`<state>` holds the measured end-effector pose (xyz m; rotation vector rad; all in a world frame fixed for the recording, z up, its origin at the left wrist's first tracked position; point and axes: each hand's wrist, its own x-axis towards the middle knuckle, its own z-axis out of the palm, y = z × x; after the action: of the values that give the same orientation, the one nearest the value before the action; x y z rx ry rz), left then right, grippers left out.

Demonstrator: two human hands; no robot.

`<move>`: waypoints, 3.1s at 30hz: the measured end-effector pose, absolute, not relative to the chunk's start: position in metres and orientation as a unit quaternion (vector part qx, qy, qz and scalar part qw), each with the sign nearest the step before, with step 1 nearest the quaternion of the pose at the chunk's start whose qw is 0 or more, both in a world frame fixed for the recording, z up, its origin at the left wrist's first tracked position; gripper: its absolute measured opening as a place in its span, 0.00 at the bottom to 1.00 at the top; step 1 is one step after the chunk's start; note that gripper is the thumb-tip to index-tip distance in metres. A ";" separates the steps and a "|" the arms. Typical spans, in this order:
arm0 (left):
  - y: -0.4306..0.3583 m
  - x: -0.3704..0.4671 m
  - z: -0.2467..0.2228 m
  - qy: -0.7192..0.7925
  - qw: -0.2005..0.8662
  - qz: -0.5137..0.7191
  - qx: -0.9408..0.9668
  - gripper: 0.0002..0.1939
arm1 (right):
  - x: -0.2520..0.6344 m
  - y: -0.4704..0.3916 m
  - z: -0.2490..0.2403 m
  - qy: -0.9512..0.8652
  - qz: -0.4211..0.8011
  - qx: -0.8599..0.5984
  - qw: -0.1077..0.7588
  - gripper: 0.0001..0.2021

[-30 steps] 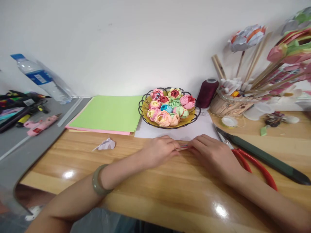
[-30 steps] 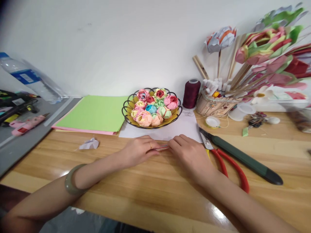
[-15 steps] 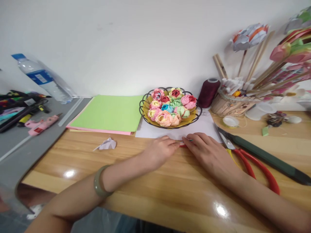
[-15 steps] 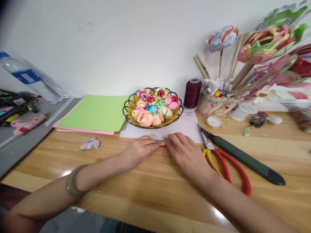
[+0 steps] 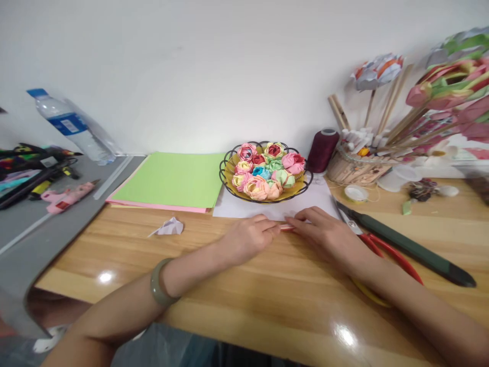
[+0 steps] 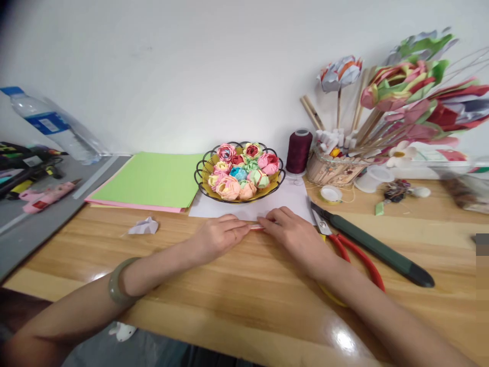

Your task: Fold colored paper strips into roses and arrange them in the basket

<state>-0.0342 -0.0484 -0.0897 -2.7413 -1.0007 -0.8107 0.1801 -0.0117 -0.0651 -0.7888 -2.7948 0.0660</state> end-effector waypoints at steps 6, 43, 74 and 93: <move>-0.051 -0.031 -0.070 -0.383 -0.092 -0.419 -0.818 0.09 | 0.186 -0.014 -0.054 -0.934 0.065 -0.316 0.157 0.16; -0.066 -0.007 -0.052 -0.282 -0.813 -0.415 -0.296 0.08 | 0.171 -0.039 -0.042 -0.903 0.235 -0.256 0.254 0.44; -0.068 -0.008 -0.060 -0.246 -0.842 -0.392 -0.277 0.13 | 0.169 -0.040 -0.049 -0.915 0.232 -0.230 0.239 0.53; -0.073 -0.003 -0.063 -0.248 -0.849 -0.389 -0.258 0.15 | 0.163 -0.044 -0.054 -0.881 0.271 -0.263 0.284 0.46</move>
<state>-0.0028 -0.0732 -0.0627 -2.5224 -2.4296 -3.8033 0.1630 -0.0445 -0.0543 -0.7042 -2.3575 0.7247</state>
